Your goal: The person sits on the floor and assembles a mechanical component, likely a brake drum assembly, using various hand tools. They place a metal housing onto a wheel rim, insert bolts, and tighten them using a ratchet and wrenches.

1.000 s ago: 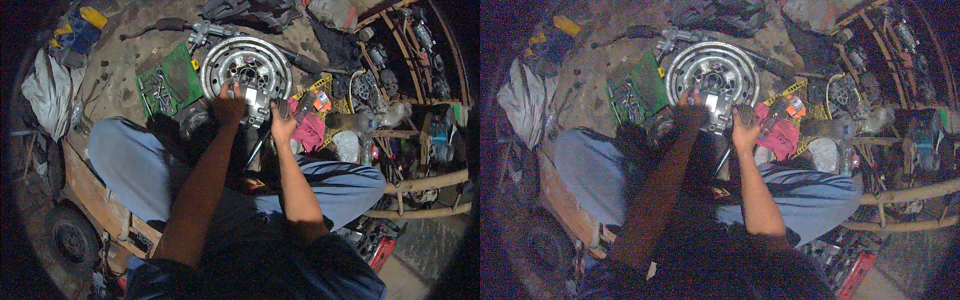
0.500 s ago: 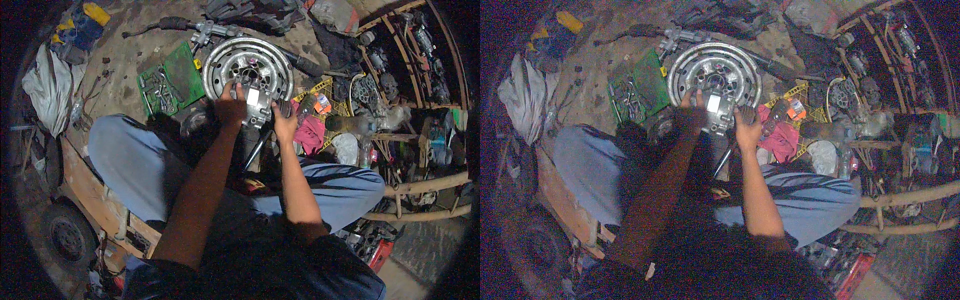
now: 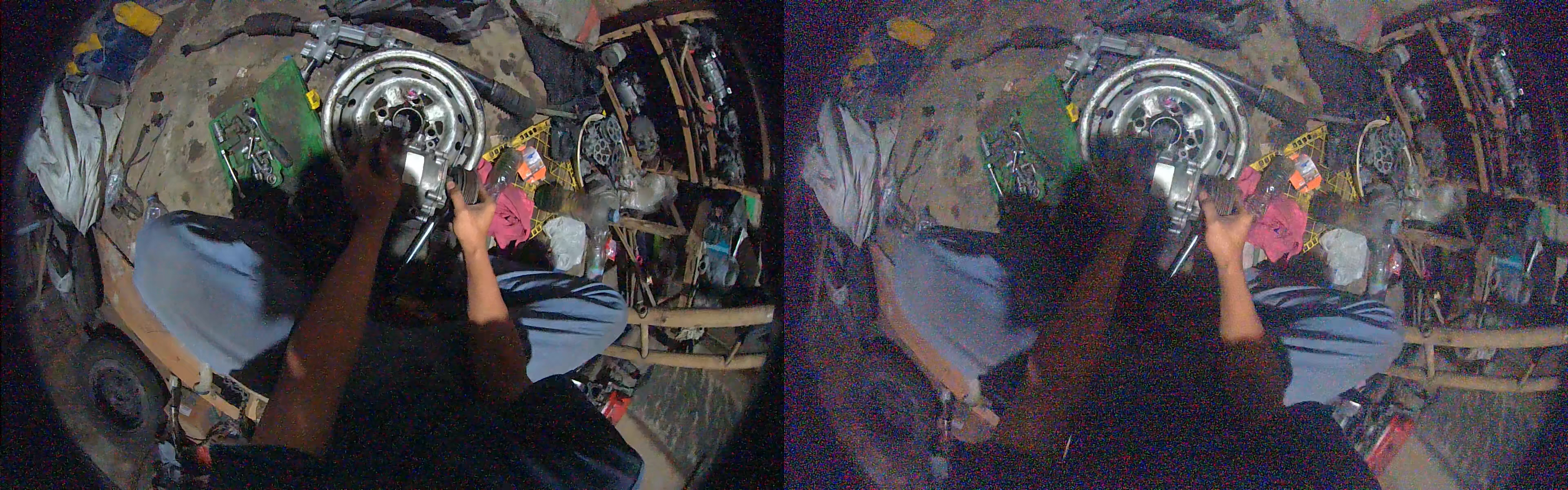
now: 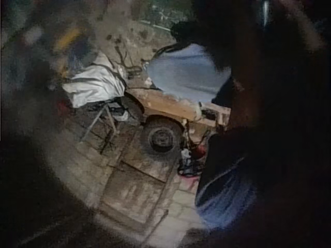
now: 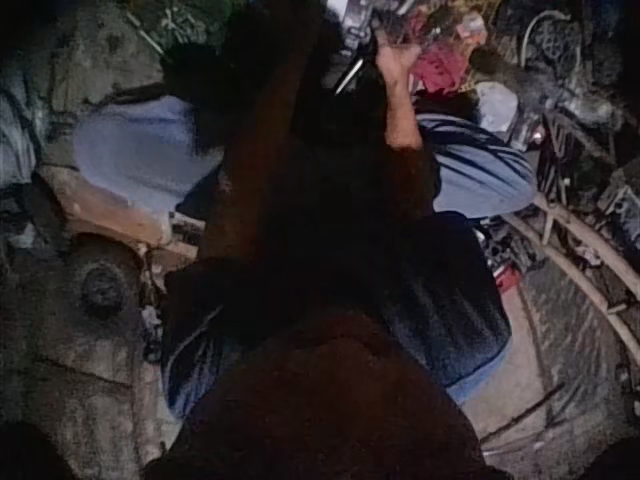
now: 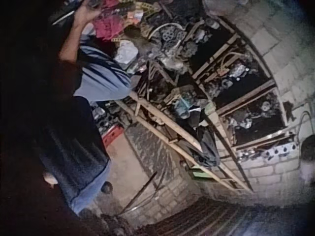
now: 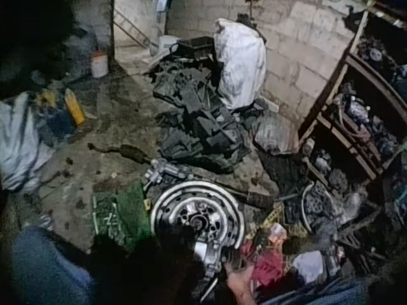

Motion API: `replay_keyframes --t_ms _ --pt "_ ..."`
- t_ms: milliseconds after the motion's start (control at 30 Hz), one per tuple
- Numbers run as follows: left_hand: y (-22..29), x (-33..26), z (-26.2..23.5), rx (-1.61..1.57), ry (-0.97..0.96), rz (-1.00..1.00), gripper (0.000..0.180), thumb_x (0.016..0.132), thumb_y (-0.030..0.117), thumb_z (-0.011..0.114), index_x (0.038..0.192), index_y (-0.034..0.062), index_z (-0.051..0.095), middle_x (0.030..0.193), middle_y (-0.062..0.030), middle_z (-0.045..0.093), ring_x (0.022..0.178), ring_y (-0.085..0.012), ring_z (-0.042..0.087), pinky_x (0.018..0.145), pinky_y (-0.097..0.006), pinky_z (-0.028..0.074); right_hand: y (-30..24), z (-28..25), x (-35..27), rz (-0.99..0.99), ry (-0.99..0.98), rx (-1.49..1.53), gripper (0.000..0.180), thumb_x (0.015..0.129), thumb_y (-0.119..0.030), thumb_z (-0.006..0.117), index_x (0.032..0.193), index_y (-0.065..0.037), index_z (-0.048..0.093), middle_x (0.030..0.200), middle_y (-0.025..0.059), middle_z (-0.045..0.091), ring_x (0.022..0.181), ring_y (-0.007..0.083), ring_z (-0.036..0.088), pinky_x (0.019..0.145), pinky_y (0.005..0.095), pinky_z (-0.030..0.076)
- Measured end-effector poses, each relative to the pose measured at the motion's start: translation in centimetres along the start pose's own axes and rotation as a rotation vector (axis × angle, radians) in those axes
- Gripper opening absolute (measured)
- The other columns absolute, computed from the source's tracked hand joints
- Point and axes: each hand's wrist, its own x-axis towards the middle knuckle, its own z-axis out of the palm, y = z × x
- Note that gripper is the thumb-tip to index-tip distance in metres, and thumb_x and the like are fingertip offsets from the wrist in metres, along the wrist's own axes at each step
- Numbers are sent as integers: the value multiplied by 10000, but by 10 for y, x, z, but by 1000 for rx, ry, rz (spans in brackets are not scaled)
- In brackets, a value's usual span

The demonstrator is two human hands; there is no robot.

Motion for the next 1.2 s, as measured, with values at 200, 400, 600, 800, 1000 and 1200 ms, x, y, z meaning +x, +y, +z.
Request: replay_keyframes --t_ms 200,400,600,800,1000,1200 --pt "-10 1 7 280 349 442 322 960 324 578 1145 88 695 1279 -274 589 1366 -459 369 1144 -536 287 1 -4 3 3 14 -118 456 855 -197 749 1208 57 611 1090 139 706 990 230 657 928 348 482" --pt "-35 7 46 -74 363 133 255 924 278 637 1104 112 706 1017 -180 722 1047 -346 667 973 -444 487 0 -8 37 333 110 -228 518 879 -386 676 1124 71 673 1122 144 685 1016 206 613 923 317 452" --pt "-30 5 40 23 344 185 347 928 296 632 1153 33 657 999 -174 724 950 -350 692 897 -442 519 -1 8 38 260 170 -360 483 784 -308 759 1009 113 686 931 168 718 842 248 657 816 333 490" --pt "-17 3 25 125 411 293 487 950 322 597 1268 -44 543 1163 -261 656 1076 -439 629 924 -498 492 -9 10 31 229 160 -331 363 791 -305 761 964 13 736 928 160 744 863 302 699 835 408 505" --pt "-4 0 6 40 105 64 444 979 367 541 1280 44 589 1147 -222 679 1002 -410 671 860 -490 528 -8 11 27 269 192 -296 248 799 -142 725 970 38 717 918 109 737 855 242 680 841 378 498" --pt "-1 1 0 -93 53 140 396 986 373 519 1242 103 657 1008 -204 718 895 -412 693 774 -492 551 0 11 23 155 254 -125 232 778 -62 734 975 57 707 939 107 731 891 227 677 875 369 489"
